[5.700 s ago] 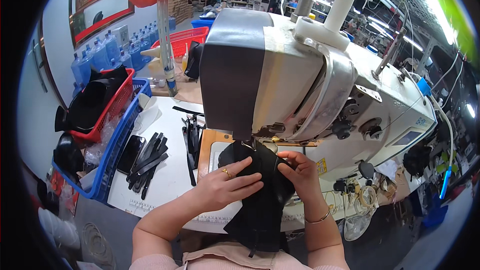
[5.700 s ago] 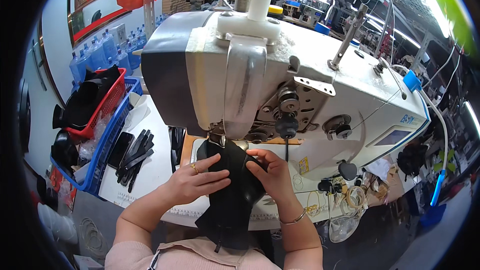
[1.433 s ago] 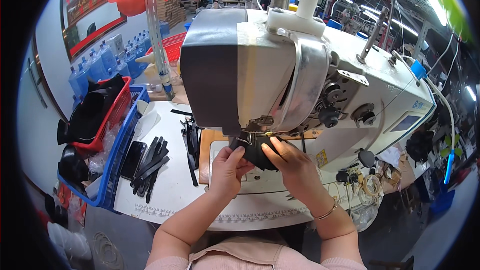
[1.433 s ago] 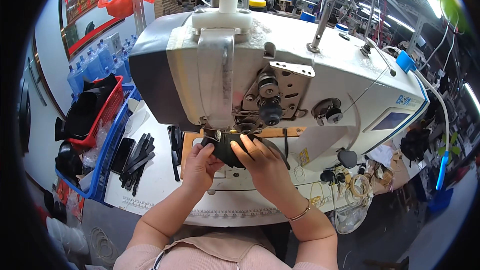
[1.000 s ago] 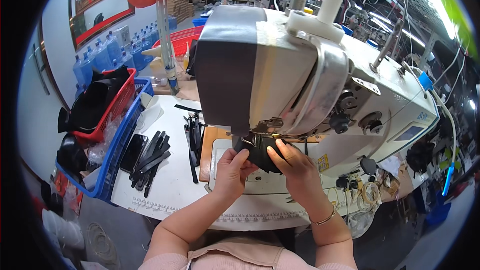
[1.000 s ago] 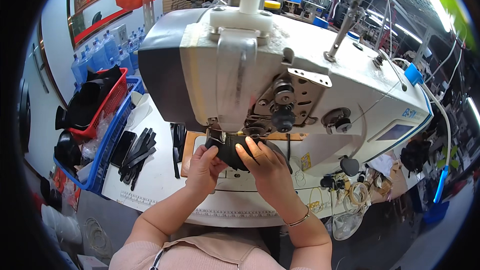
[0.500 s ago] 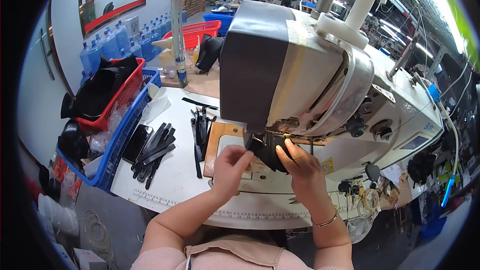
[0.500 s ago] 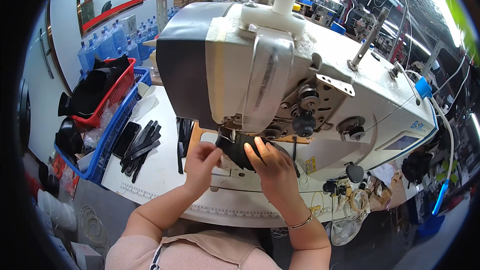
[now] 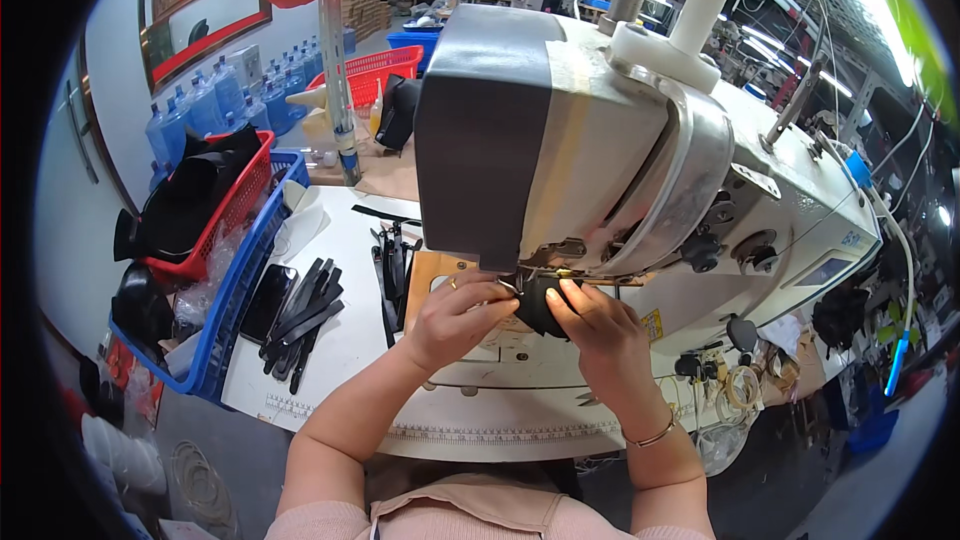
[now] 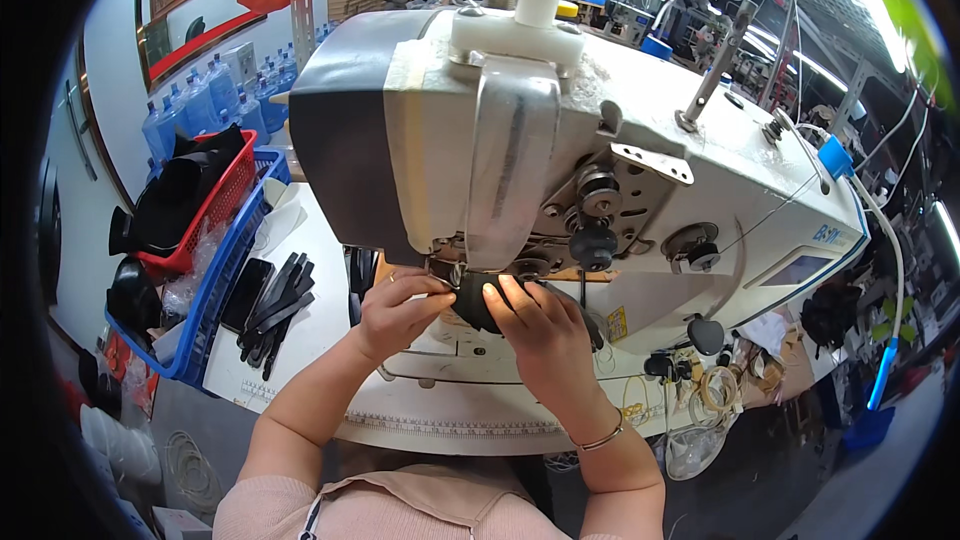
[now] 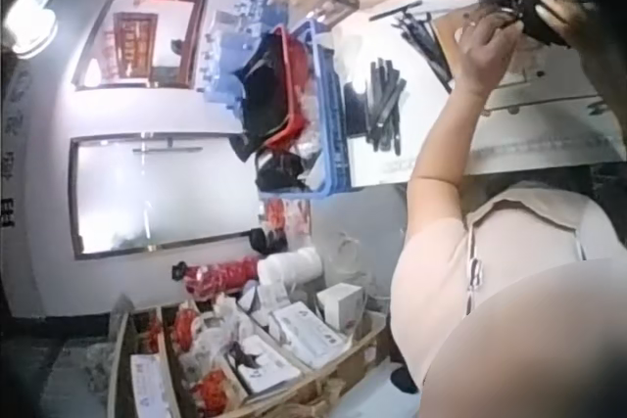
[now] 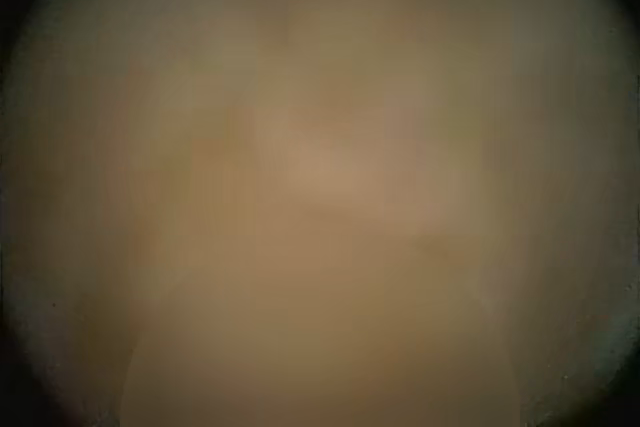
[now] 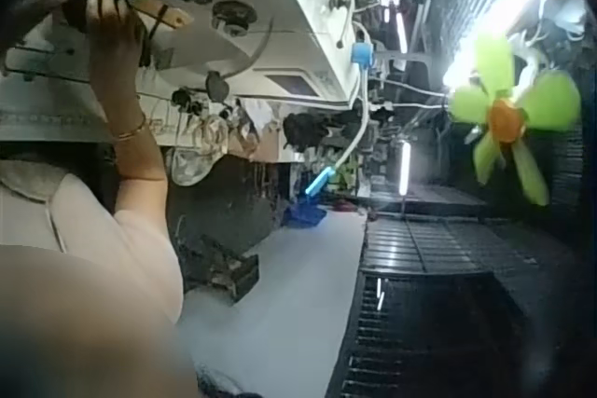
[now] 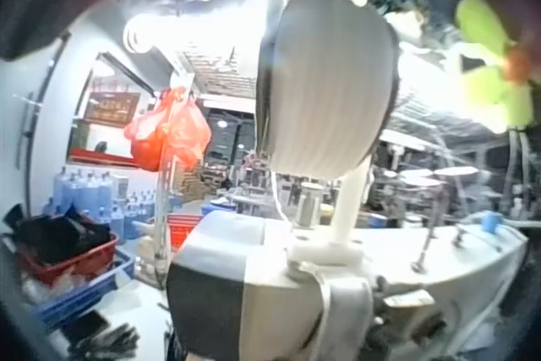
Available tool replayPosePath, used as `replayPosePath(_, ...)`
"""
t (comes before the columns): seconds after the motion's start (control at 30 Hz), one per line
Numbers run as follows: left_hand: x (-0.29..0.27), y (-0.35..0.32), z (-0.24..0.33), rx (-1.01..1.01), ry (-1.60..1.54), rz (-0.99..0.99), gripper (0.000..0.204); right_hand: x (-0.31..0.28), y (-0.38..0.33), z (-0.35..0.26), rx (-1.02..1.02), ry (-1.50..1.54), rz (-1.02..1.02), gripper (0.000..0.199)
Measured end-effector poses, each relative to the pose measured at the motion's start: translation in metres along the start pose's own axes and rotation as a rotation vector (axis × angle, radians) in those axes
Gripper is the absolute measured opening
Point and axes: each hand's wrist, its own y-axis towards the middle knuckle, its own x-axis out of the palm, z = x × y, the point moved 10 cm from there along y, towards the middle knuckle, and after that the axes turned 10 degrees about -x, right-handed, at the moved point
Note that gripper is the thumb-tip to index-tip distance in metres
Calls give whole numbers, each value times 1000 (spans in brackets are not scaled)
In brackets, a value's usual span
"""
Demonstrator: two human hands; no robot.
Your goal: Stitching and finishing black leather boot uppers using an industrial sewing machine.
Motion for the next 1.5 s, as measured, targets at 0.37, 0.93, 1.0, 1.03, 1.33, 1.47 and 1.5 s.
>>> replayPosePath(0.37,0,-2,-18,-91,-39,6,17,-2,8,-14,5,-97,-78,42)
replayPosePath(0.93,2,-9,-3,-80,-117,-36,26,-16,-19,43,349,284,103,30)
replayPosePath(1.0,1,-5,-10,-96,-202,-48,24,-20,-40,97,478,23,264,32)
replayPosePath(1.03,1,-4,-13,-121,-208,-60,23,-11,-50,114,463,21,365,33)
replayPosePath(1.33,1,-8,-15,-115,-134,-92,22,4,-69,135,663,137,438,27)
replayPosePath(1.47,3,-7,-20,-124,-107,-95,22,8,-74,137,817,282,391,27)
replayPosePath(1.5,4,-6,-20,-122,-112,-97,22,7,-76,137,821,277,392,27)
